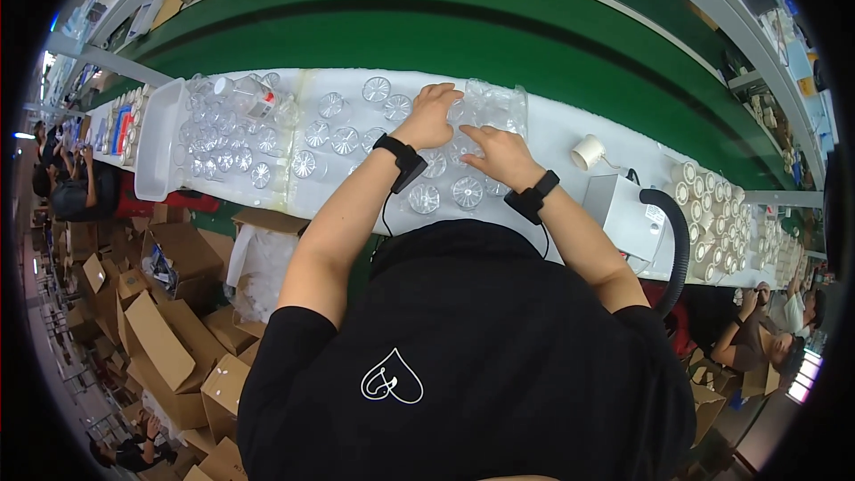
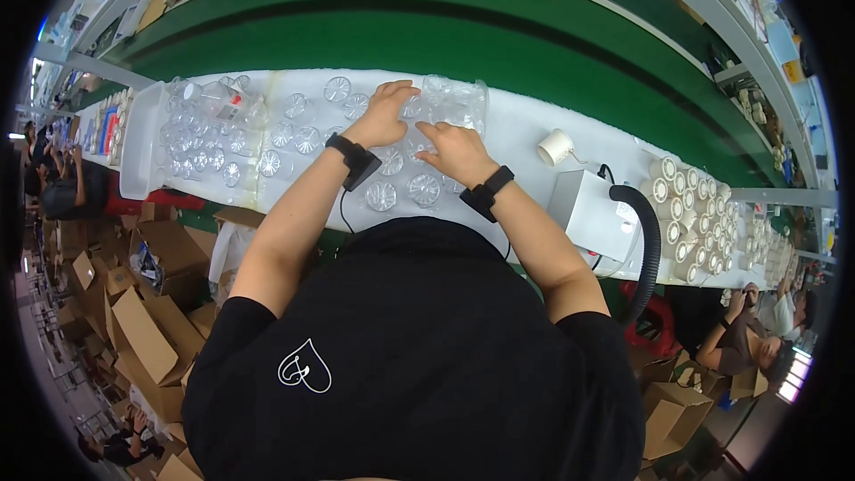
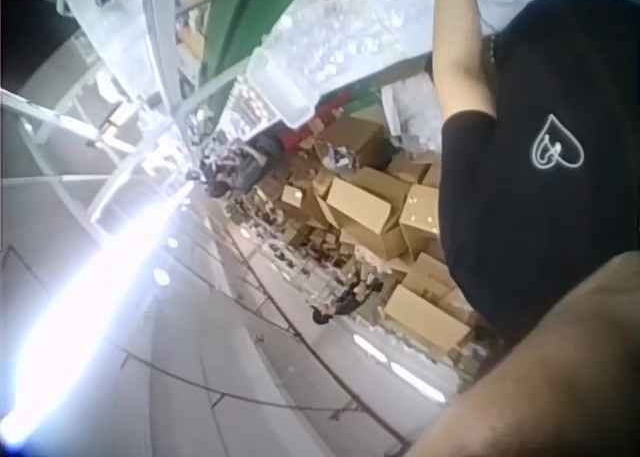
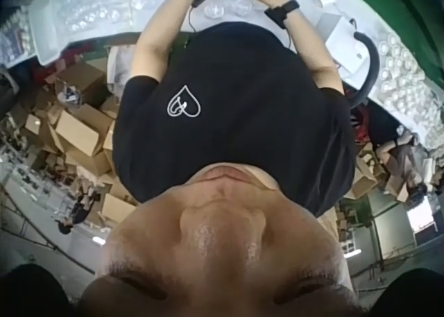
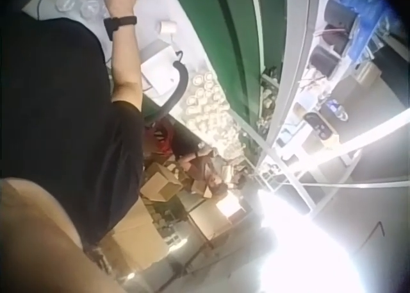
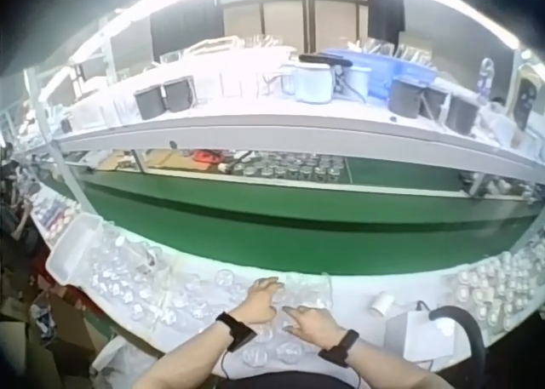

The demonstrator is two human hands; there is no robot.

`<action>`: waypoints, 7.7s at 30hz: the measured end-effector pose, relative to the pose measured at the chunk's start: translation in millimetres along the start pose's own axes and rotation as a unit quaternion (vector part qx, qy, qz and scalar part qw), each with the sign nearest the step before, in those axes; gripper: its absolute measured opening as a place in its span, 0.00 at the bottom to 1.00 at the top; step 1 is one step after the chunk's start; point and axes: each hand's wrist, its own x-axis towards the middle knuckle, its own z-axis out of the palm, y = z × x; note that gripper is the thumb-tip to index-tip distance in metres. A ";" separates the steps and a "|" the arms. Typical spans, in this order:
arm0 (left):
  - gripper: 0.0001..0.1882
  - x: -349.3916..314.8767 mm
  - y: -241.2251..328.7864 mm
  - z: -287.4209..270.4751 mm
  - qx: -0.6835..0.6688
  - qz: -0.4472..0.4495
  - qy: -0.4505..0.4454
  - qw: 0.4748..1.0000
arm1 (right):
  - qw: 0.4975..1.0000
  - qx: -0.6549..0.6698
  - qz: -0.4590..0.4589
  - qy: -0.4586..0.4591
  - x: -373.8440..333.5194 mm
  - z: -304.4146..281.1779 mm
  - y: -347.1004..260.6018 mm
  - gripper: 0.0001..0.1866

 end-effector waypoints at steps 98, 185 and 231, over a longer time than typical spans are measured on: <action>0.06 -26.4 24.7 -57.9 0.010 -0.071 0.120 0.990 | 0.979 0.156 0.057 0.121 5.2 11.2 -6.6 0.10; 0.24 -74.0 95.6 -18.0 -0.233 0.020 -0.052 0.971 | 0.858 0.486 0.156 -0.060 -43.3 -41.6 -33.0 0.09; 0.23 -118.4 43.2 -69.3 -0.190 -0.099 -0.046 0.976 | 0.813 0.378 0.179 0.405 -46.4 -92.2 44.2 0.11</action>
